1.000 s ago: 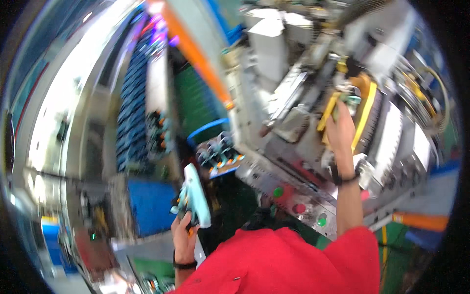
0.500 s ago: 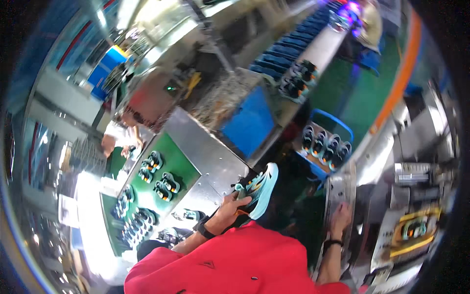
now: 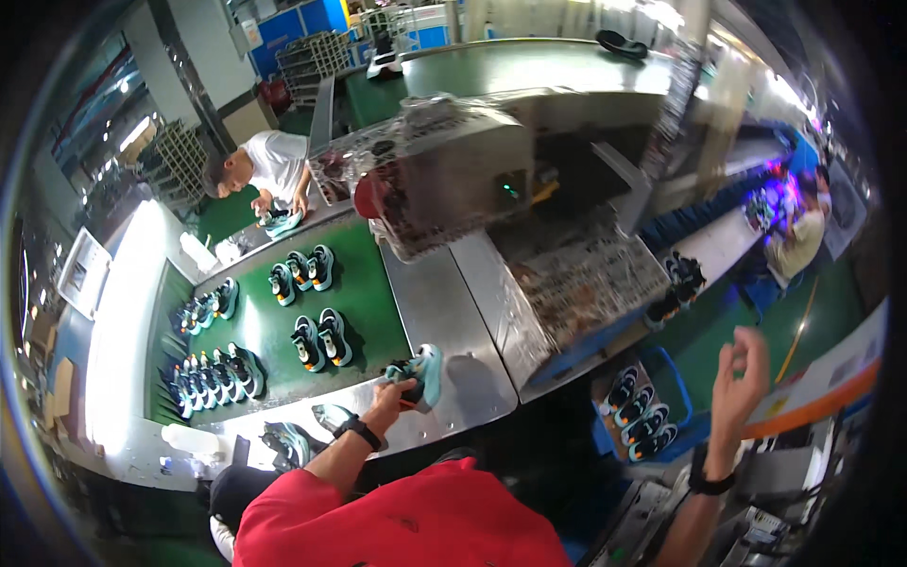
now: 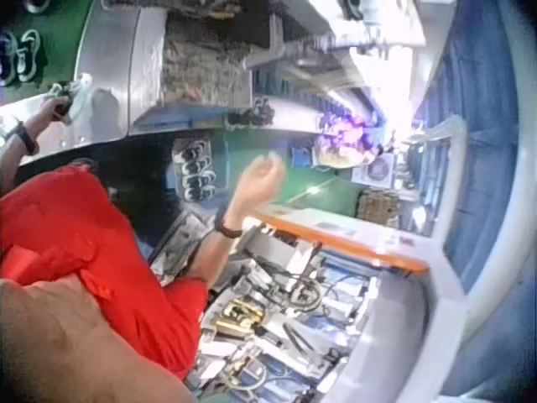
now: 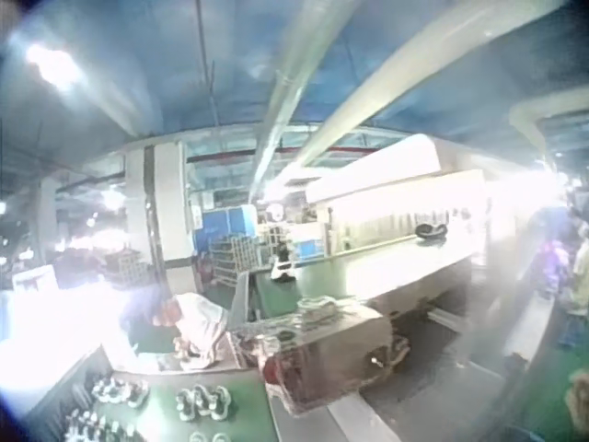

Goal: Operating a shoe manufacturing machine and organizing finished sneakers on a conveyor.

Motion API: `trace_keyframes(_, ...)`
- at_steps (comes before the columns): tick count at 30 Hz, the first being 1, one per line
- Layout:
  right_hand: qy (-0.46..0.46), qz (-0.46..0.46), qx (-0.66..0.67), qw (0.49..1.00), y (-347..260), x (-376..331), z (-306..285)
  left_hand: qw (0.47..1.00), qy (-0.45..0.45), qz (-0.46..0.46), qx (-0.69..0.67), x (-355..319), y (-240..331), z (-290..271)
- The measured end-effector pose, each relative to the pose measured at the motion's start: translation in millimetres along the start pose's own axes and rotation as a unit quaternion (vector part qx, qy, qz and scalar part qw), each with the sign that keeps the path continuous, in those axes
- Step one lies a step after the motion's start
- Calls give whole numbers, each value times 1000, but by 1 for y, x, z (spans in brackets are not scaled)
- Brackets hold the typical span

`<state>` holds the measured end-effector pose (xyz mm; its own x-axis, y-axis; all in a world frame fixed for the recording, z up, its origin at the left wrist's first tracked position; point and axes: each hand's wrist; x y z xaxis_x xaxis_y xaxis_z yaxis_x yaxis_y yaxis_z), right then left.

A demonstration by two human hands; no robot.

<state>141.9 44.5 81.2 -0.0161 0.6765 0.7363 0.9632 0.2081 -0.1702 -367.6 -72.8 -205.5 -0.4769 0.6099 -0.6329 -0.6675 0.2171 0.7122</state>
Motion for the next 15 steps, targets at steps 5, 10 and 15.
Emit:
trace_keyframes(5, 78, -349, -140, 923, -139, 205, 46, 992, 111, 33, -40, 126, 66, -30)
trace_keyframes(10, 17, -502, -192, 843, -285, 352, 129, 983, 131, 126, 20, 255, 141, -45)
trace_keyframes(15, -2, -593, -174, 786, -427, 419, 258, 933, 234, 229, 150, 375, 201, -61)
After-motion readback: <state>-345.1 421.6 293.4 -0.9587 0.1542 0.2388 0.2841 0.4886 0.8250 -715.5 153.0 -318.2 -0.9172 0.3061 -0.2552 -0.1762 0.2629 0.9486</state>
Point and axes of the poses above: each hand's wrist, its own x-axis towards the middle knuckle, its own z-axis out of the palm, y = z × x, and after that the axes turned 15 degrees about -x, right-handed
